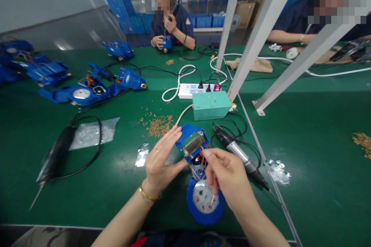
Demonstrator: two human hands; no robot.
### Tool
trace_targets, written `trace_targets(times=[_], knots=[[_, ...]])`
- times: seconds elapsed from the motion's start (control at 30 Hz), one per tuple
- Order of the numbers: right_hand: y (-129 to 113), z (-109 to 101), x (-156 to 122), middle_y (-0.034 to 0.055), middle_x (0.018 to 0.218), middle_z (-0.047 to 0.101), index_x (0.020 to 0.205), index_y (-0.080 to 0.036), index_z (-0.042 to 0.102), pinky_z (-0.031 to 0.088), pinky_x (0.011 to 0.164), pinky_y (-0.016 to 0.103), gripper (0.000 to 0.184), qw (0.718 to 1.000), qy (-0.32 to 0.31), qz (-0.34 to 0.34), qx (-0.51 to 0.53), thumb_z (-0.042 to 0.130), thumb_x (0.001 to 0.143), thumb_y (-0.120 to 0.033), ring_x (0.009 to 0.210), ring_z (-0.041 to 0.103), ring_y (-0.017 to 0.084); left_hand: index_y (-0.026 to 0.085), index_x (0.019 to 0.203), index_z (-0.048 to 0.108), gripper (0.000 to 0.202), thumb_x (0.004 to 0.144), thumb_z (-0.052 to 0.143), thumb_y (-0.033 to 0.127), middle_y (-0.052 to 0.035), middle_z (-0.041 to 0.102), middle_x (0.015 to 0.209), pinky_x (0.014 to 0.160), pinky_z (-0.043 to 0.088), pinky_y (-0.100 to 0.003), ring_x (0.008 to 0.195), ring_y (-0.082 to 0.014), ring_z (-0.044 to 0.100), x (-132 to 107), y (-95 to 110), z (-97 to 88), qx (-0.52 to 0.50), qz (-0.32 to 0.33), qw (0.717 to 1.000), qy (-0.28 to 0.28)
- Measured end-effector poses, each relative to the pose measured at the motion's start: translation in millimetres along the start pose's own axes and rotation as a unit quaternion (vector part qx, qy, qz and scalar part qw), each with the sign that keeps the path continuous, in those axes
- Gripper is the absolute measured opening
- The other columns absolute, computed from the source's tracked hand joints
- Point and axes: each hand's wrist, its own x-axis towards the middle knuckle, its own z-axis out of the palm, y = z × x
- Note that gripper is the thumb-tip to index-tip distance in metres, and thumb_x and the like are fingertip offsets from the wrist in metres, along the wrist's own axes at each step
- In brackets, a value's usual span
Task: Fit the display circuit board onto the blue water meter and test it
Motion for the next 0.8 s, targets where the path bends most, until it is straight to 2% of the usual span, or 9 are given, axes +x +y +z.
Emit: trace_targets(times=[0.17,0.3,0.43,0.6,0.8], knots=[[0.8,-1.8,3.6,-0.0006,0.045,0.057,0.084,-0.013,0.069,0.023,0.031,0.013,0.051,0.999,-0.006,0.031,0.035,0.081,0.071,-0.06,0.028,0.042,0.006,0.009,0.136,0.054,0.06,0.081,0.077,0.02,-0.0181,0.065,0.134,0.111,0.052,-0.045,0.131,-0.0272,0.058,-0.7,-0.1,1.0,-0.004,0.0,1.0,0.0],[0.5,0.7,4.0,0.0001,0.044,0.057,0.077,-0.012,0.068,0.018,0.03,0.01,0.052,0.998,0.01,0.033,0.051,0.083,0.067,-0.061,0.027,0.042,0.005,0.009,0.136,0.054,0.063,0.08,0.079,0.02,-0.0177,0.065,0.134,0.111,0.052,-0.044,0.131,-0.0265,0.058,-1.0,-0.1,1.6,-0.005,-0.001,1.0,-0.008],[-5.4,2.2,3.3,0.0009,0.046,0.058,0.07,-0.012,0.065,0.019,0.03,0.011,0.055,0.998,0.002,0.046,0.037,0.085,0.062,-0.063,0.027,0.042,0.005,0.01,0.135,0.055,0.061,0.079,0.079,0.019,-0.017,0.065,0.135,0.112,0.051,-0.042,0.132,-0.0252,0.058,-0.9,-2.3,1.4,-0.017,-0.014,1.0,-0.019],[-9.9,3.8,-2.6,-0.0003,0.051,0.06,0.074,-0.014,0.065,0.023,0.033,0.01,0.046,0.999,0.018,0.038,0.011,0.08,0.072,-0.057,0.031,0.044,0.004,0.013,0.132,0.057,0.059,0.078,0.08,0.023,-0.015,0.067,0.132,0.116,0.047,-0.044,0.128,-0.024,0.061,-1.2,-6.3,0.4,-0.062,-0.055,0.996,-0.036],[-11.4,5.7,-4.3,-0.0005,0.051,0.06,0.076,-0.014,0.064,0.025,0.034,0.011,0.046,0.999,0.024,0.042,0.008,0.08,0.072,-0.056,0.032,0.045,0.004,0.016,0.131,0.054,0.063,0.075,0.082,0.024,-0.0157,0.066,0.133,0.117,0.045,-0.049,0.125,-0.0247,0.064,-2.3,-8.7,0.5,-0.099,-0.094,0.989,-0.056]])
